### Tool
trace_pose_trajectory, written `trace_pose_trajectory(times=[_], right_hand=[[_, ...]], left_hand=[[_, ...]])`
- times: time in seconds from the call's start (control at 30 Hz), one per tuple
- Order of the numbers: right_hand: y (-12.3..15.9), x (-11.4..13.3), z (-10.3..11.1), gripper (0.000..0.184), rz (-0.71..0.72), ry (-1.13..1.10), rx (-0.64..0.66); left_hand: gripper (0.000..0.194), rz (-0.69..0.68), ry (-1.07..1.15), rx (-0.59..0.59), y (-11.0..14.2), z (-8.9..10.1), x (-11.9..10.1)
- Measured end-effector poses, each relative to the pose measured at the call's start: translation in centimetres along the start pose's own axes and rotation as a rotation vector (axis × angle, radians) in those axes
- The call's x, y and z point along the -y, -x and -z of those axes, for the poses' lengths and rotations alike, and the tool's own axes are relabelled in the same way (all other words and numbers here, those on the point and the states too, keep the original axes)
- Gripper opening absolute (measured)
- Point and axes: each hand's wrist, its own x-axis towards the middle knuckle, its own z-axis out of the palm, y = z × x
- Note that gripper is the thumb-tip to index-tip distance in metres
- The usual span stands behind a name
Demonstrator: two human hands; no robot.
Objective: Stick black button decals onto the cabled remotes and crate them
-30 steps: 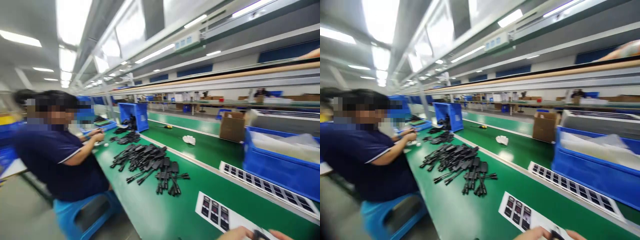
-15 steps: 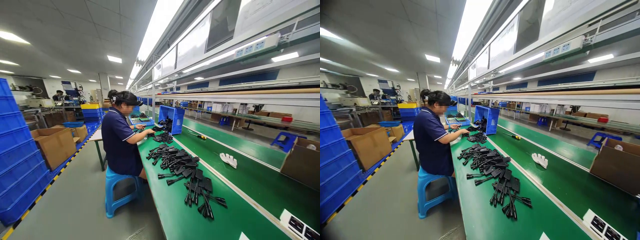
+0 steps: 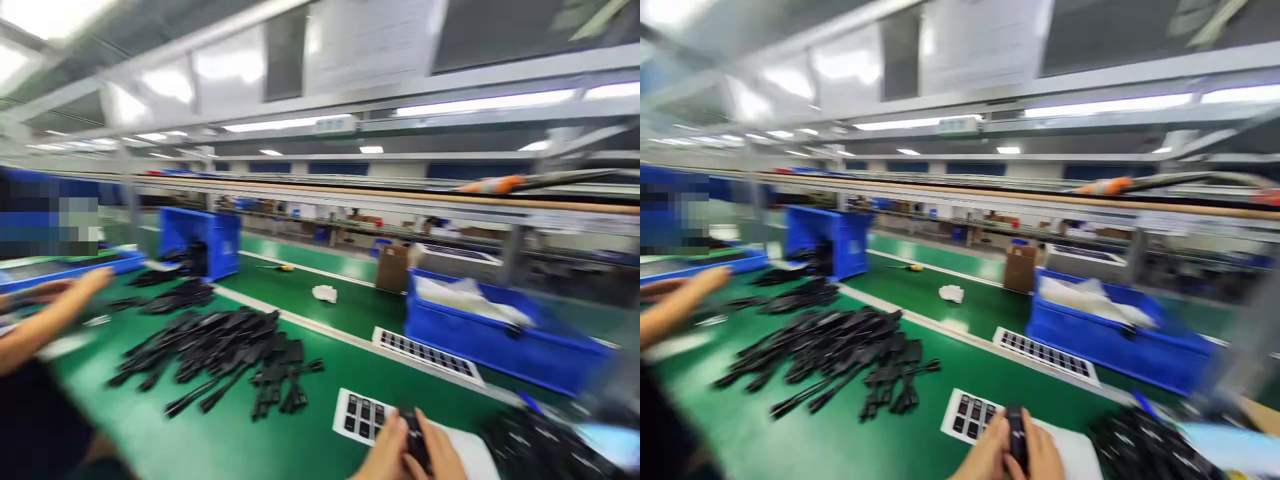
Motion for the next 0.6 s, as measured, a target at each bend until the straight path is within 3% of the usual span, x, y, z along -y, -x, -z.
trace_pose_trajectory(times=[0.03,0.1,0.2,0.27,0.37,0.5,0.6], right_hand=[[0.7,0.5,1.3,0.052,0.026,0.053,0.005],[0.8,1.7,4.0,0.048,0.042,0.200,0.012],[-1.1,2.8,9.2,0.045,-0.081,0.594,0.033],[-2.2,2.4,12.9,0.037,-0.210,0.801,-0.011],[-2.9,0.5,16.6,0.031,-0.322,0.915,-0.056],[-2.3,-1.8,17.0,0.033,-0.311,0.987,-0.025],[-1.8,-2.4,15.8,0.032,-0.294,1.029,-0.028]], left_hand=[[0.070,0.046,-0.016,0.034,-0.3,0.3,0.3],[0.077,0.056,-0.236,-0.033,-0.8,1.3,0.7],[0.056,-0.182,-0.849,-0.041,-0.9,2.8,0.5],[0.042,-0.257,-1.154,-0.067,-0.6,3.2,-0.4],[0.047,-0.197,-1.474,-0.126,-0.2,3.4,-2.5],[0.058,0.034,-1.786,-0.283,-0.3,4.0,-5.4],[0.064,0.233,-1.827,-0.285,-0.2,4.8,-6.9]])
